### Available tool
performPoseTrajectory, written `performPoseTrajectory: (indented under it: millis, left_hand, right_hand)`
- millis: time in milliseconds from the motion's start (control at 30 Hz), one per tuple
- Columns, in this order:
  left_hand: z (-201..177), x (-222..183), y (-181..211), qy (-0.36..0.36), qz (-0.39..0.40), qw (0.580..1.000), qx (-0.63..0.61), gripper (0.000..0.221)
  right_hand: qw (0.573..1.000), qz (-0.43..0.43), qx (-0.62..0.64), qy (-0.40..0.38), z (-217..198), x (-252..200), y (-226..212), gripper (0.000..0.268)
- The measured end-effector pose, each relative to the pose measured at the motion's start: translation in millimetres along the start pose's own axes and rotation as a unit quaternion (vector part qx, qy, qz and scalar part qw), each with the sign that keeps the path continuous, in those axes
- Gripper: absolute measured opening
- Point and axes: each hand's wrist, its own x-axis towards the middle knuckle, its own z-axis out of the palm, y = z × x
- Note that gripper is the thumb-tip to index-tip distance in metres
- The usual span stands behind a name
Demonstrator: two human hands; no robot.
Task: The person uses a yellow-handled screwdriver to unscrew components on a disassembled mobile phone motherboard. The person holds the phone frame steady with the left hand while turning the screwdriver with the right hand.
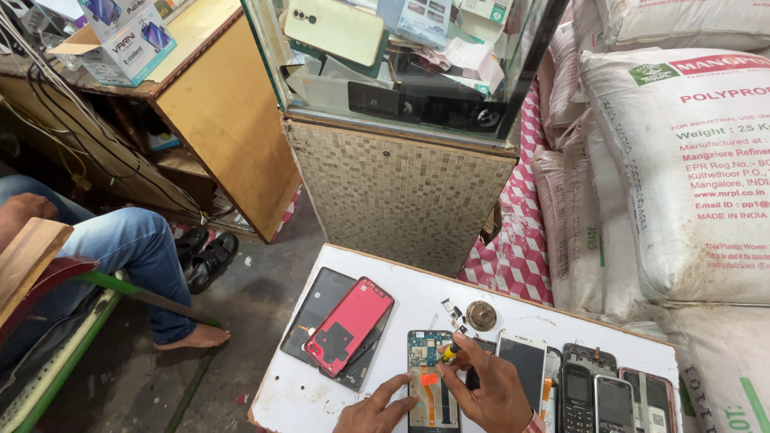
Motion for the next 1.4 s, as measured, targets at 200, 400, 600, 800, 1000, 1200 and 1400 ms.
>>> performPoseTrajectory:
  millis: [200,400,600,800,1000,1200,1400]
  left_hand:
    - [-0.8,-2.2,0.6,0.021,0.005,1.0,-0.003,0.025]
    - [-0.9,-3.0,0.2,0.012,-0.003,1.0,-0.009,0.024]
    - [-3.4,-3.1,1.7,0.009,0.002,1.0,-0.006,0.028]
    - [-10.2,-3.4,8.4,0.007,-0.007,1.0,-0.013,0.03]
    - [-35.9,-3.4,32.4,0.014,-0.007,0.999,-0.028,0.052]
    - [-58.9,-10.2,57.9,0.06,0.006,0.998,-0.027,0.06]
    - [-72.6,-5.7,68.8,0.084,0.026,0.996,-0.016,0.06]
  right_hand:
    - [1.0,0.013,-0.005,0.001,-1.3,1.9,-3.5,0.072]
    - [1.0,0.016,0.007,0.0,-5.4,5.2,-11.6,0.073]
    - [1.0,0.01,0.007,0.001,-7.2,7.8,-15.5,0.073]
    - [1.0,0.001,0.0,0.004,-8.4,8.1,-16.9,0.073]
    - [1.0,-0.002,-0.019,0.012,-8.8,12.7,-21.0,0.072]
    - [0.999,-0.021,-0.03,0.014,-10.4,12.5,-16.7,0.076]
    - [1.0,-0.013,0.013,-0.003,-10.7,13.0,-20.5,0.069]
